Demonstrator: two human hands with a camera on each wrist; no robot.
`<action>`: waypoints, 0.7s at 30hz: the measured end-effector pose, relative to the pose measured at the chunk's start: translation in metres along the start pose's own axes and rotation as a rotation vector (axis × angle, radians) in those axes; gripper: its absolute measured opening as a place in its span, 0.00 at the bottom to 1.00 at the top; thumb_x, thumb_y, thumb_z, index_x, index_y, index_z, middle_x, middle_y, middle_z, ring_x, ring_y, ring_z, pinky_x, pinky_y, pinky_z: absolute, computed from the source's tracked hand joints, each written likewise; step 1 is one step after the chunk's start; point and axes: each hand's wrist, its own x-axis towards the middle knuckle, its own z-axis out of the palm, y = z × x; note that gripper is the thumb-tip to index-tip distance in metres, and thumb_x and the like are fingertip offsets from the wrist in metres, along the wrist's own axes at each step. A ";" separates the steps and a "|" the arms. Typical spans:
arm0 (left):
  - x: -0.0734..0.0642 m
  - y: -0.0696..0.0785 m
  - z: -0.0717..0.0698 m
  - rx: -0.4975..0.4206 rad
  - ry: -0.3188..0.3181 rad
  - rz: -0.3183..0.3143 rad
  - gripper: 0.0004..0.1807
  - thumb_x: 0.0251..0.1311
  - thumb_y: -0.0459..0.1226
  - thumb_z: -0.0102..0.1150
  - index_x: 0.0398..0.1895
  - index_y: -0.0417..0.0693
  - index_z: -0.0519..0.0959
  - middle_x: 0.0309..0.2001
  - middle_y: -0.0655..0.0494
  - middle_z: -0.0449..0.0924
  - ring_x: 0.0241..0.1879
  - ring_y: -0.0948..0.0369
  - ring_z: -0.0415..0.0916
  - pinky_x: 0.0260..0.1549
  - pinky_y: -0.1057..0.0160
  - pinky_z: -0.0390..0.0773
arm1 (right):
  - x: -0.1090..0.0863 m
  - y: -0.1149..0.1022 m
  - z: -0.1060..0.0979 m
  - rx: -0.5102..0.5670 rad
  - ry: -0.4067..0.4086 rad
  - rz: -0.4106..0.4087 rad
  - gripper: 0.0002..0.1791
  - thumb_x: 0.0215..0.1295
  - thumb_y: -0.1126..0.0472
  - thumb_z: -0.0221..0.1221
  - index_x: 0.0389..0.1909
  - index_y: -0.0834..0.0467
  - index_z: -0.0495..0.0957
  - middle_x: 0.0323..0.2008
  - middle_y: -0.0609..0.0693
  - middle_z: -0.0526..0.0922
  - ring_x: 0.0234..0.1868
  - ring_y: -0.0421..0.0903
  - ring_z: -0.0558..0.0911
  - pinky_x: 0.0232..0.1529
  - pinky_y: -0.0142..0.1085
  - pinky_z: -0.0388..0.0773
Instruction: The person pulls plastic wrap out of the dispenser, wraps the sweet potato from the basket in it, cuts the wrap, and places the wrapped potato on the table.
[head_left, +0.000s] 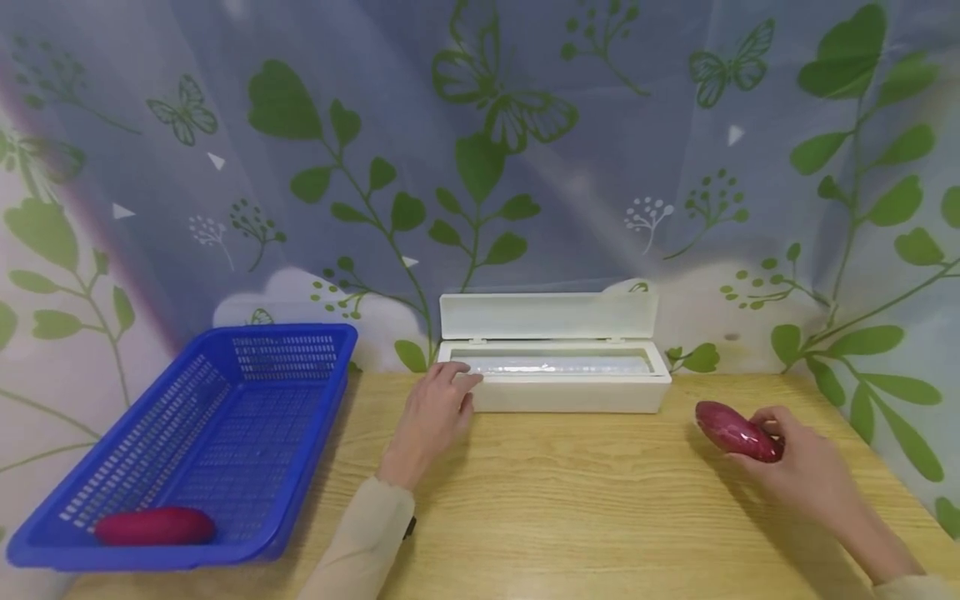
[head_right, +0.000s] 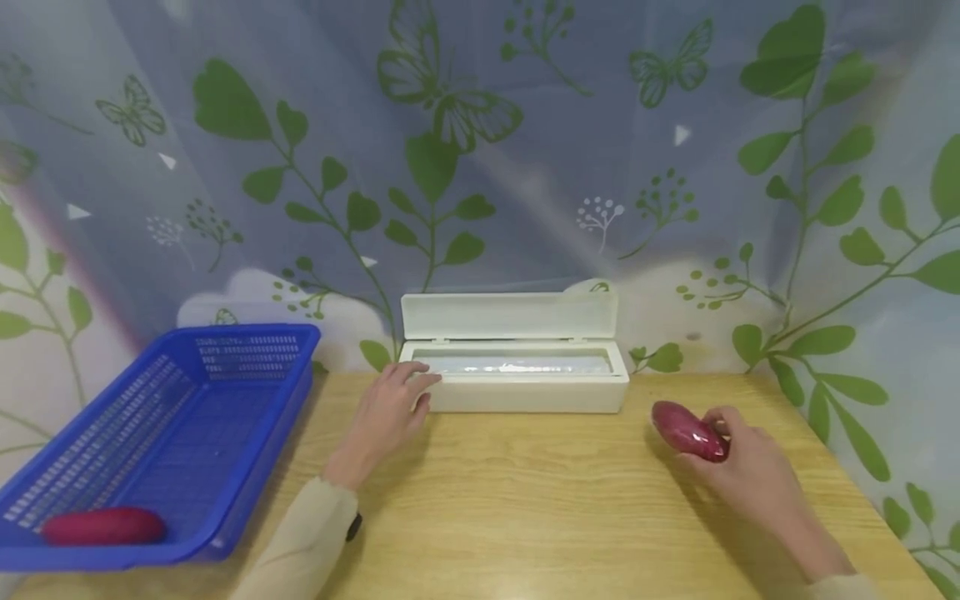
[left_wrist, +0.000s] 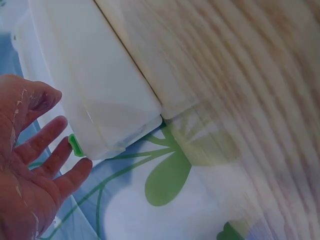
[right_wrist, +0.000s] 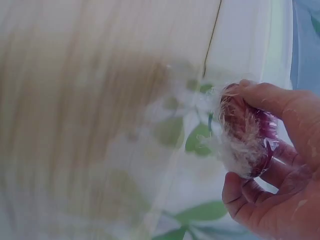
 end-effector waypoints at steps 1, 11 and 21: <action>0.000 0.000 0.000 0.006 -0.009 0.005 0.16 0.58 0.29 0.68 0.49 0.48 0.87 0.51 0.48 0.86 0.51 0.49 0.81 0.48 0.55 0.85 | 0.000 0.005 -0.003 -0.003 0.000 0.016 0.31 0.49 0.55 0.78 0.47 0.63 0.73 0.40 0.73 0.86 0.32 0.52 0.83 0.26 0.32 0.68; -0.001 0.001 0.000 0.048 -0.061 0.000 0.17 0.59 0.30 0.66 0.52 0.50 0.86 0.51 0.50 0.86 0.52 0.49 0.80 0.50 0.56 0.85 | 0.001 0.045 -0.018 -0.051 -0.026 0.147 0.35 0.52 0.45 0.76 0.44 0.65 0.69 0.49 0.82 0.78 0.36 0.67 0.85 0.24 0.36 0.69; -0.002 0.002 0.001 0.040 -0.078 -0.017 0.18 0.59 0.31 0.67 0.54 0.50 0.85 0.53 0.50 0.85 0.54 0.47 0.79 0.50 0.55 0.85 | 0.001 0.053 -0.025 -0.118 -0.183 0.157 0.35 0.53 0.45 0.75 0.38 0.64 0.64 0.37 0.73 0.81 0.27 0.49 0.76 0.24 0.37 0.68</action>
